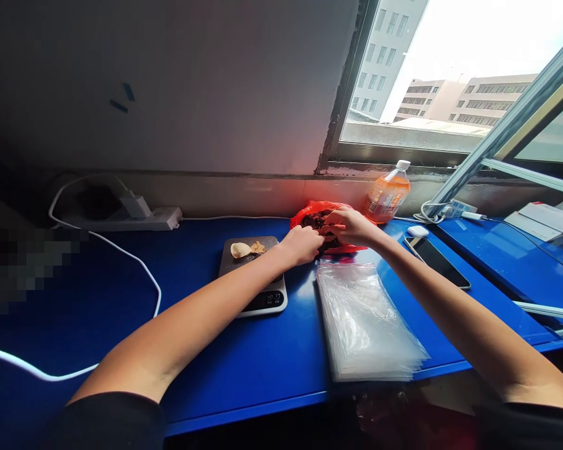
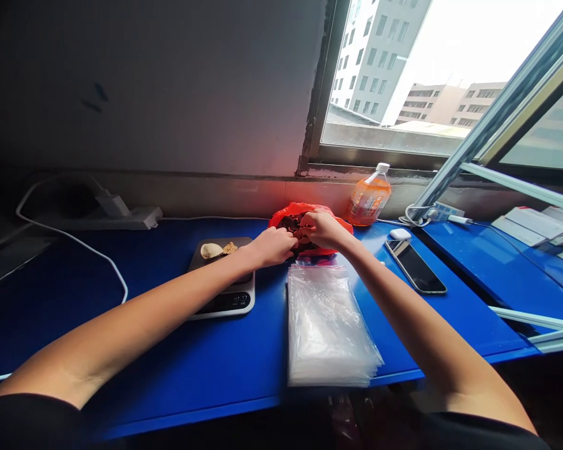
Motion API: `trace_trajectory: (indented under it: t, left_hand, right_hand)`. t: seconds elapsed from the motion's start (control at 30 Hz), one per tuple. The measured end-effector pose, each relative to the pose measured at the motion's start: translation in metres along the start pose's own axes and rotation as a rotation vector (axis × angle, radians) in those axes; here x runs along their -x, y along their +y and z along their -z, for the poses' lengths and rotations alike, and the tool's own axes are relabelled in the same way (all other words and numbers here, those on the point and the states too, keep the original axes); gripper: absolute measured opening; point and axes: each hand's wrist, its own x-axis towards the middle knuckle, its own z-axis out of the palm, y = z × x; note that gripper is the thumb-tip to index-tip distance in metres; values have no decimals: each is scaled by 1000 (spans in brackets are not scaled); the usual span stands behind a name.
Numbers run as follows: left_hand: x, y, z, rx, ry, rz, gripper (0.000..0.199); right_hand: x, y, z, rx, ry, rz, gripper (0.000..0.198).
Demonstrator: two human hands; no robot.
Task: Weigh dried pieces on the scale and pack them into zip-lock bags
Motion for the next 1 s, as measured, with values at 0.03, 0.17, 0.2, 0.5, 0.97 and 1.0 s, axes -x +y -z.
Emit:
trace_trajectory:
  t: [0.03,0.17,0.2,0.5,0.97,1.0]
  left_hand:
    - [1,0,-2,-3,-4,10,17]
    - [3,3,-5,-5,-6,25,19]
    - [3,4,-4,-4,-6,21,21]
    - [4,15,3,29,-39,27,20]
    - [99,-7,63,421,587,288,18]
    - [120,-8,65,402,612,300,20]
  right_hand:
    - [4,-1,2,-6,17,10,18]
    - [19,-6,8,-2,29,20,17]
    - [22,-6,9,-3,30,10,16]
    - [35,-6,13,-86,89,-62,16]
    - [90,48,-2,-367,417,-418,30]
    - [96,55,-8,-391,471,-463,30]
